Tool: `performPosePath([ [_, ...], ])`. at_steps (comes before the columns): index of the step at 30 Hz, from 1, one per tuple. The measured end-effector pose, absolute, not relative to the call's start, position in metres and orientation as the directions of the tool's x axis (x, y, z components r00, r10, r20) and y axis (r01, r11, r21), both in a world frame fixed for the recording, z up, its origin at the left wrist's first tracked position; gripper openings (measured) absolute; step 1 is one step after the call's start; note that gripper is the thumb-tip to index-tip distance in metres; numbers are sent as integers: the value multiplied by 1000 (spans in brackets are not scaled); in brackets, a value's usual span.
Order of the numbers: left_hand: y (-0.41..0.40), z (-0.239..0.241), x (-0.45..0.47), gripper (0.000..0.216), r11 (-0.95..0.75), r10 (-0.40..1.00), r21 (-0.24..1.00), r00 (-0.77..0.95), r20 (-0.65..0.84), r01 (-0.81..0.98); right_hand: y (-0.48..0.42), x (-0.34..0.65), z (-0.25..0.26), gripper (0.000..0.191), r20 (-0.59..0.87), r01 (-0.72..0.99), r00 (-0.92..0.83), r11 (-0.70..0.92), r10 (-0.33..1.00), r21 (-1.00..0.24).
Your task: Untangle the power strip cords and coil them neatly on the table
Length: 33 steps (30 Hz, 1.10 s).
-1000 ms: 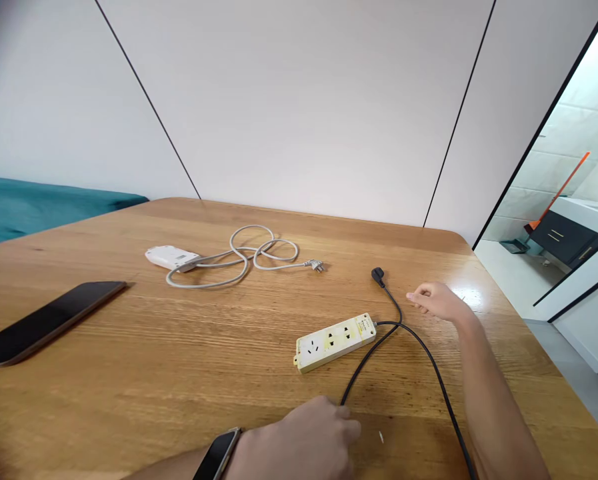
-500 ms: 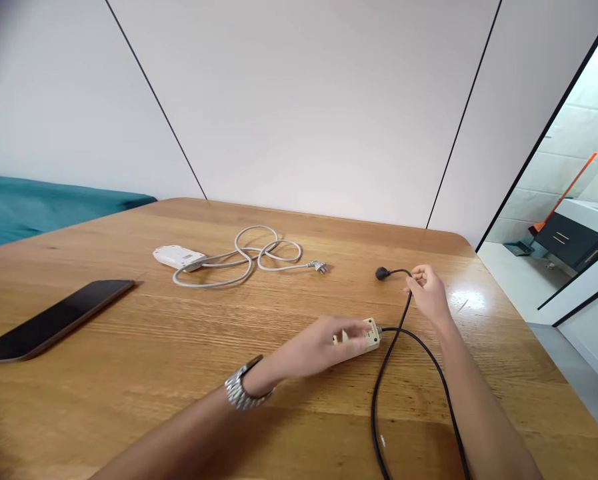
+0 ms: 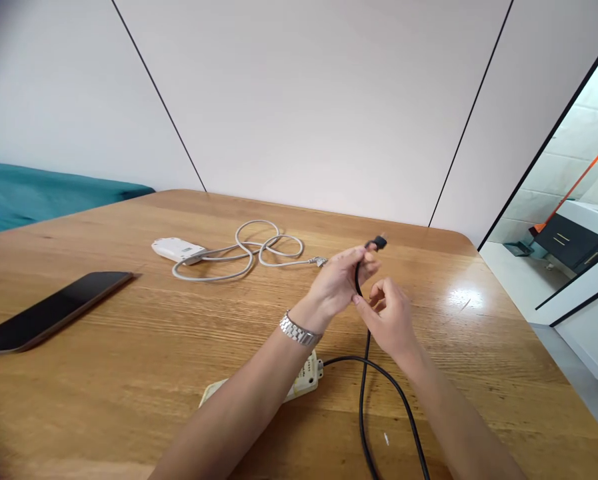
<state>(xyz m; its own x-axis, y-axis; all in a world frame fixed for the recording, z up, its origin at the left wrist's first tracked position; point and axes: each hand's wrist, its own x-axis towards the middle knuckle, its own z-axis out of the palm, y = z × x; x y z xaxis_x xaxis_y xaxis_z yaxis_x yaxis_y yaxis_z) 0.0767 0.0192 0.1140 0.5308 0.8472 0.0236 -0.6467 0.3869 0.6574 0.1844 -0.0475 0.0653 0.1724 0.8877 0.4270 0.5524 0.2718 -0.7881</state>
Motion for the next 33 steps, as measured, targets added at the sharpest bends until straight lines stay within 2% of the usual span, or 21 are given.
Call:
performPosePath([
  [1, 20, 120, 69, 7, 379, 862, 612, 505, 40, -695, -46, 185, 63, 32, 320, 518, 142, 205, 937, -830],
  [3, 19, 134, 54, 16, 358, 876, 502, 470, 111, -787, -44, 188, 58, 34, 95, 430, -32, 99, 995, -897],
  [6, 16, 152, 32, 31, 268, 896, 340, 363, 257, -901, -40, 194, 50, 32, -141, 396, -319, -4, 937, -918],
  [7, 15, 156, 24, 34, 220, 905, 303, 310, 291, -927, -37, 197, 48, 31, -191, 400, -339, -42, 921, -916],
  [9, 15, 162, 9, 37, 122, 925, 264, 206, 319, -957, -32, 206, 47, 33, -230, 377, -244, -126, 942, -918],
  [12, 22, 165, -12, 38, 32, 953, 258, 107, 283, -966, -27, 234, 54, 41, -179, 365, 42, -182, 983, -913],
  [15, 33, 164, -27, 39, 17, 975, 279, 77, 206, -960, -30, 274, 68, 43, 21, 549, 365, -197, 931, -812],
  [18, 45, 159, -29, 39, 93, 980, 367, 149, 129, -926, -40, 317, 80, 44, 266, 611, 640, -267, 721, -746],
  [22, 55, 147, -10, 37, 222, 970, 458, 243, -12, -861, -57, 358, 88, 42, 292, 507, 854, -562, 431, -653],
  [24, 58, 142, 1, 39, 247, 966, 454, 254, -48, -856, -62, 367, 89, 39, 280, 519, 851, -633, 444, -574],
  [26, 56, 139, 10, 40, 260, 961, 447, 272, -39, -856, -63, 365, 90, 39, 302, 647, 758, -605, 578, -464],
  [30, 43, 138, 20, 38, 265, 941, 460, 332, 71, -848, -56, 316, 88, 61, 348, 907, 417, -360, 840, -217],
  [33, 32, 139, 24, 42, 312, 894, 469, 422, 149, -826, -46, 270, 84, 66, 251, 970, 149, -92, 957, -225],
])
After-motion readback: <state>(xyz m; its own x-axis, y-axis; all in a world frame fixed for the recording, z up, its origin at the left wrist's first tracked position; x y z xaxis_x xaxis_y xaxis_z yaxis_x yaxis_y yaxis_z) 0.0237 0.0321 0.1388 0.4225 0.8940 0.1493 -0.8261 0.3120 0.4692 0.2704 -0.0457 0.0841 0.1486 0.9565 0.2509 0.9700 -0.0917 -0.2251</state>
